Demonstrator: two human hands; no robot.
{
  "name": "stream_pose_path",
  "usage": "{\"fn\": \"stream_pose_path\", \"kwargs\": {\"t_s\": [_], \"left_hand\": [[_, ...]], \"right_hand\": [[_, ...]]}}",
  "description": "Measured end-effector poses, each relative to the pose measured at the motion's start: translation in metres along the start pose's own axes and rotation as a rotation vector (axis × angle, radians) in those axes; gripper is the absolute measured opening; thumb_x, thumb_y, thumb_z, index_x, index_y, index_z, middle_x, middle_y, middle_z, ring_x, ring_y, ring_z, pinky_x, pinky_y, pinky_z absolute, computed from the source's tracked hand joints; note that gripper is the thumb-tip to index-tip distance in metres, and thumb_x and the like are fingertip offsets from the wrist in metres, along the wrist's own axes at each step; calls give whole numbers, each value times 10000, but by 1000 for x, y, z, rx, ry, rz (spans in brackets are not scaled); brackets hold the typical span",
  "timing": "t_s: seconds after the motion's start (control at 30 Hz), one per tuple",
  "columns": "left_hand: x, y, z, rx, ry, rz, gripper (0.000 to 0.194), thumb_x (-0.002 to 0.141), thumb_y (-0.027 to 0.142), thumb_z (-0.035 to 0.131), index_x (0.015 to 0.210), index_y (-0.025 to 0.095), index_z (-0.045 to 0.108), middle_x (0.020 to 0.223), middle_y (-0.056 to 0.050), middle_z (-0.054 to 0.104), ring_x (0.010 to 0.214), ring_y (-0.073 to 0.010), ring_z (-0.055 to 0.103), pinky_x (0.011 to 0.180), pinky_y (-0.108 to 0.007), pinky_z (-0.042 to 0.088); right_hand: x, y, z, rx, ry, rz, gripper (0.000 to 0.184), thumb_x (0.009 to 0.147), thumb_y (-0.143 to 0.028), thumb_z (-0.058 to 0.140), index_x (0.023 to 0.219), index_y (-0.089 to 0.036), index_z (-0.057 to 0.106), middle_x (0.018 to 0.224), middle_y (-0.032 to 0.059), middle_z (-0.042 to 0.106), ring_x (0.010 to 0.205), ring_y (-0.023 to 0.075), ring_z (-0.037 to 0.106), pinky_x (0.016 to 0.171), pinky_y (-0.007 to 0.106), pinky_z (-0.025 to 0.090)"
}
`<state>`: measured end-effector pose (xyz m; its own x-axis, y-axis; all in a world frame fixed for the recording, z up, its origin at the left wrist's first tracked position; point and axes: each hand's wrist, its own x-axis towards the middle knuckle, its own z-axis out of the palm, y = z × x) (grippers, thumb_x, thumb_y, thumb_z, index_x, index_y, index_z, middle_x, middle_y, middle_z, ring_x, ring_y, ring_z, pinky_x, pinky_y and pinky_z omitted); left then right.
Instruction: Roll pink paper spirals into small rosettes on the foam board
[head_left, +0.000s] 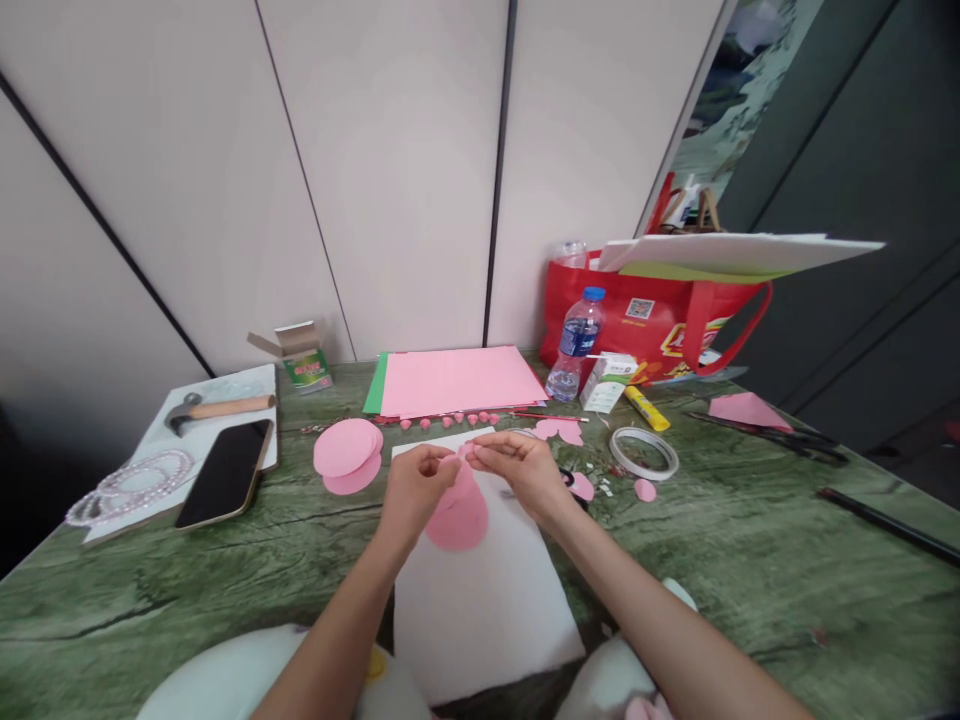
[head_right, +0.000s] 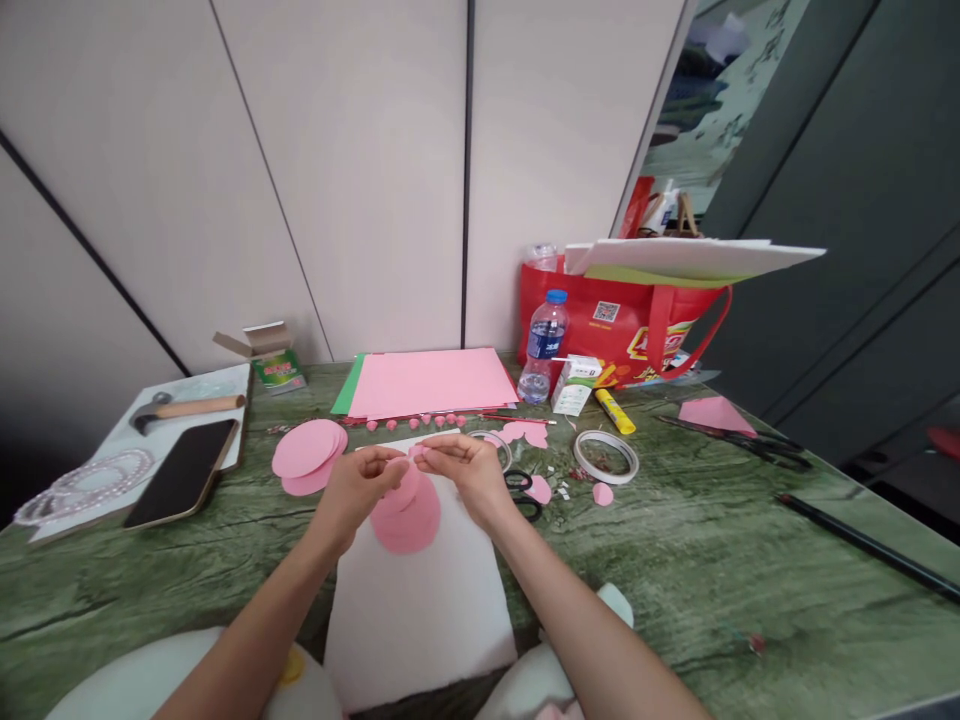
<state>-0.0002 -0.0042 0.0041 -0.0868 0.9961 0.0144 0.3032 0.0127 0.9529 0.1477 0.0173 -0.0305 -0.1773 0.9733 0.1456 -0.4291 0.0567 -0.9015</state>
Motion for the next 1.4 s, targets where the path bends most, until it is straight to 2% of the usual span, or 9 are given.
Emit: {"fn": "stream_pose_path", "kwargs": {"t_s": [0.1,0.23,0.4,0.63,0.8,0.87,1.0,1.27,1.4], "left_hand": [[-1,3,0,-13,-11,22,224,609,335,619,657,117,621,562,-29,600,530,-124,513,501,-231,393],[-3,7,1,-180,-30,4,232,629,357,624,639,126,614,588,-25,602,551,-115,523,518,-220,402],[-4,7,2,-360,-125,-31,224,660,344,630,619,128,583,573,3,548,459,-79,483,454,-206,365],[-5,7,0,-515,-209,-106,190,625,271,681,701,108,620,604,-4,553,472,-63,475,461,-195,338],[-5,6,-1,-532,-333,-74,173,681,278,643,728,112,642,597,1,525,527,-73,471,530,-218,373],[-6,6,0,-521,-349,-61,188,689,268,632,807,125,661,619,2,531,551,-78,482,558,-225,386],[-7,7,1,-447,-299,-52,305,678,254,622,961,147,658,622,12,542,539,-84,497,582,-242,413],[-9,10,4,-339,-278,-32,356,678,240,614,1015,129,643,668,-32,652,563,-122,572,610,-261,440],[-9,10,4,-339,-274,-53,392,669,206,616,1054,133,620,669,-43,675,560,-140,608,610,-265,450]], "right_hand": [[0,1,0,-2,29,9,214,585,-269,747,757,-165,672,717,32,697,678,155,648,751,340,515],[0,-1,2,-11,68,12,209,567,-265,757,722,-170,654,669,-2,672,633,123,622,700,298,517],[1,-3,3,-26,107,-10,226,552,-280,761,696,-171,624,612,-27,628,576,102,581,635,264,501],[2,1,1,-80,93,-47,237,562,-287,752,712,-173,608,629,-23,614,589,104,572,622,250,485],[1,1,1,-130,66,-72,215,564,-283,749,706,-184,621,597,-31,609,566,101,561,594,242,469],[0,0,1,-138,66,-79,210,563,-282,749,702,-184,627,606,-26,617,571,104,563,600,247,470],[-1,-3,3,-157,98,-86,196,577,-292,739,703,-178,640,628,-8,636,582,113,568,610,261,476],[2,1,2,-139,168,-95,184,559,-296,747,687,-189,669,630,-1,659,555,119,572,546,245,469],[2,1,1,-159,166,-96,196,584,-322,727,736,-205,692,686,12,687,612,148,607,608,281,496]]}}
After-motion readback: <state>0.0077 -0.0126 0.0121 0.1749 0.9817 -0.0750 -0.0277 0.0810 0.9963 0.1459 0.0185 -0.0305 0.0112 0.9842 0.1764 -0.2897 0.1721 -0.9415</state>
